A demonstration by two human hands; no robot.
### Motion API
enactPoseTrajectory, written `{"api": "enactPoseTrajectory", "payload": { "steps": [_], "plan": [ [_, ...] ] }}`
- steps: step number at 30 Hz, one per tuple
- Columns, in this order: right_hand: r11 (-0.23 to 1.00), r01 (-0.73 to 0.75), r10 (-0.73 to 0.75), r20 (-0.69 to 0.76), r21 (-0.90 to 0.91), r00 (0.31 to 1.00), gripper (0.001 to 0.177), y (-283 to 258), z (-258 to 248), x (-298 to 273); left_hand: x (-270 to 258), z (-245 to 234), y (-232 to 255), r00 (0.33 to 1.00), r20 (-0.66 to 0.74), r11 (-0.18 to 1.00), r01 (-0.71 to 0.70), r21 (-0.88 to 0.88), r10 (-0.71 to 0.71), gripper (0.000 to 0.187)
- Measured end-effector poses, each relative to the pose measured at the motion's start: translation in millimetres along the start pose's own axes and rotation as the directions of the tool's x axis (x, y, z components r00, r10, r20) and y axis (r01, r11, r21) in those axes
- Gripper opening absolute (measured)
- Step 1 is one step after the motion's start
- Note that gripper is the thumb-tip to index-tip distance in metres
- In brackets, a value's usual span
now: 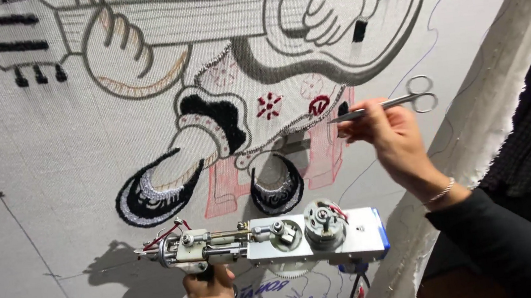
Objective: The person uses a tufting gun and scissors to create and refine a rug design on a canvas frame.
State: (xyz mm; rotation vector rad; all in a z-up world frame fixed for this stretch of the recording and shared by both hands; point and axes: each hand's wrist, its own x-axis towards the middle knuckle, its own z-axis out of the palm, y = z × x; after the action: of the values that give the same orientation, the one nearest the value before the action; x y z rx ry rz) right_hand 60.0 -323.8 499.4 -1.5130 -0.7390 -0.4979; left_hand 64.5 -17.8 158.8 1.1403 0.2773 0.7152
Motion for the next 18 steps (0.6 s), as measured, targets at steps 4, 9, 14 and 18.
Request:
{"api": "enactPoseTrajectory", "payload": {
  "steps": [4,9,14,18],
  "plan": [
    [0.998,0.017,-0.022,0.075,0.066,0.997,0.018,7,47,20,39,-9,-68,0.948,0.137,0.680,0.303,-0.668,-0.288,0.032],
    [0.978,0.206,-0.202,0.100,-0.032,0.974,0.019,9,82,25,4,12,13,0.993,0.121,0.992,0.006,-0.129,0.010,0.029],
    [0.799,0.427,-0.389,0.176,-0.424,0.904,0.015,6,90,28,4,9,-7,0.973,0.109,0.977,-0.208,0.040,0.203,0.038],
    [0.417,0.664,-0.600,0.360,-0.621,0.714,0.013,2,92,34,8,9,-26,0.978,0.058,0.972,-0.208,0.109,0.203,0.047]
  ]
}}
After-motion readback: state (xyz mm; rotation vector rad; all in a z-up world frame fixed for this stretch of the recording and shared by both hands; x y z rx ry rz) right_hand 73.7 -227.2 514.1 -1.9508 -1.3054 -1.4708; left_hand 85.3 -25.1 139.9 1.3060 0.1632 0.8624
